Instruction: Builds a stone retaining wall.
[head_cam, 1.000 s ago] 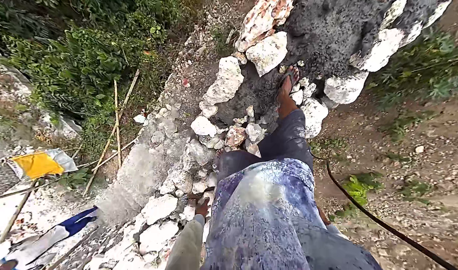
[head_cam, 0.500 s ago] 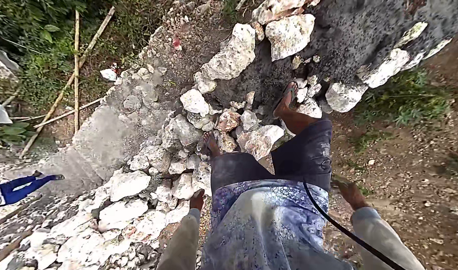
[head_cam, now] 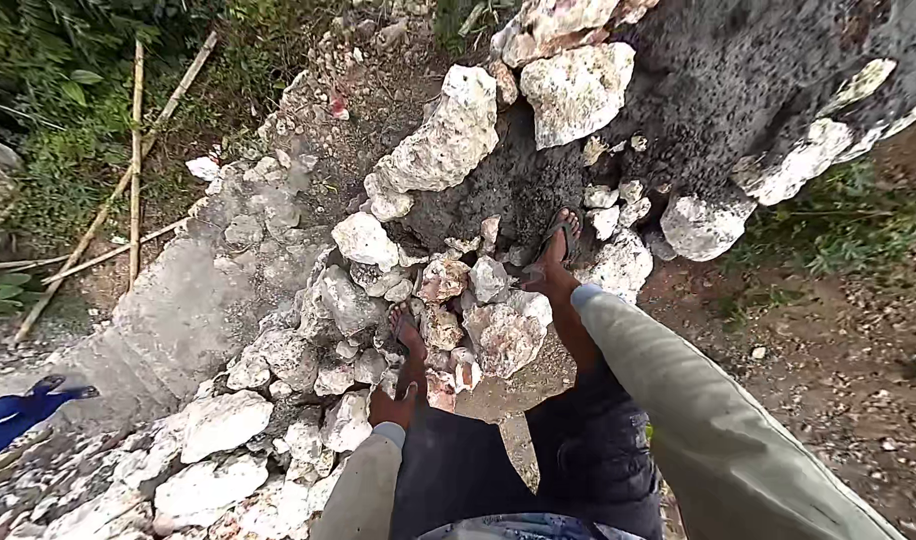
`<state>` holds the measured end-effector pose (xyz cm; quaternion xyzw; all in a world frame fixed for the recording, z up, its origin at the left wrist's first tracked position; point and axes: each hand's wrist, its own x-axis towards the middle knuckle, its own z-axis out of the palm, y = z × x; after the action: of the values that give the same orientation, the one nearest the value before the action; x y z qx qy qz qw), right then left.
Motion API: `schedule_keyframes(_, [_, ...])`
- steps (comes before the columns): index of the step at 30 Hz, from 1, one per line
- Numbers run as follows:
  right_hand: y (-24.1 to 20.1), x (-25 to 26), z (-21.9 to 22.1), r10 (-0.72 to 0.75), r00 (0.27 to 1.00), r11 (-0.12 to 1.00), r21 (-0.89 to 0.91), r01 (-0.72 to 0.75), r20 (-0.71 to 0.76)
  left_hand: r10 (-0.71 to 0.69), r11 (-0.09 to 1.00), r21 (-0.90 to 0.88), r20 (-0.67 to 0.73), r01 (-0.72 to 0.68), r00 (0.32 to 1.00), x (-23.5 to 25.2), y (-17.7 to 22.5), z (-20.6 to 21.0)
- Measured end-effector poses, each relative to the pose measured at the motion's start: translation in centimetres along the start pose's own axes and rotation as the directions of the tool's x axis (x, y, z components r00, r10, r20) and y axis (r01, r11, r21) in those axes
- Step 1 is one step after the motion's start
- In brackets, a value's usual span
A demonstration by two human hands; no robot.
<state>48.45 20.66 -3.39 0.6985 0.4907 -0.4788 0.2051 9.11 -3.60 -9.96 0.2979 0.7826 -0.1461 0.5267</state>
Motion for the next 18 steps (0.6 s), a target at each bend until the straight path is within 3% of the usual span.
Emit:
schedule_keyframes(2, [-0.1,5.9,3.1,0.067,0.989,0.996,-0.060,-0.060,0.131,0.027,0.986,0.166,-0.028,-0.022,0.999,0.5,1.3,1.0])
schedule_keyframes(7, [2.5,17.7,10.6,0.196,0.979,0.980,0.042,-0.194,-0.057,0.094,0.950,0.307,-0.089,-0.063,0.992,2.5,1.2,3.0])
schedule_keyframes(11, [5.0,22.7,13.9,0.246,0.969,0.967,0.072,-0.245,-0.008,0.053,0.941,0.338,-0.064,-0.028,0.997,1.9,1.3,3.9])
schedule_keyframes(18, [5.3,26.0,14.4,0.197,0.979,0.959,-0.216,-0.182,0.054,-0.013,0.937,0.350,0.009,0.008,1.000,1.7,2.4,5.3])
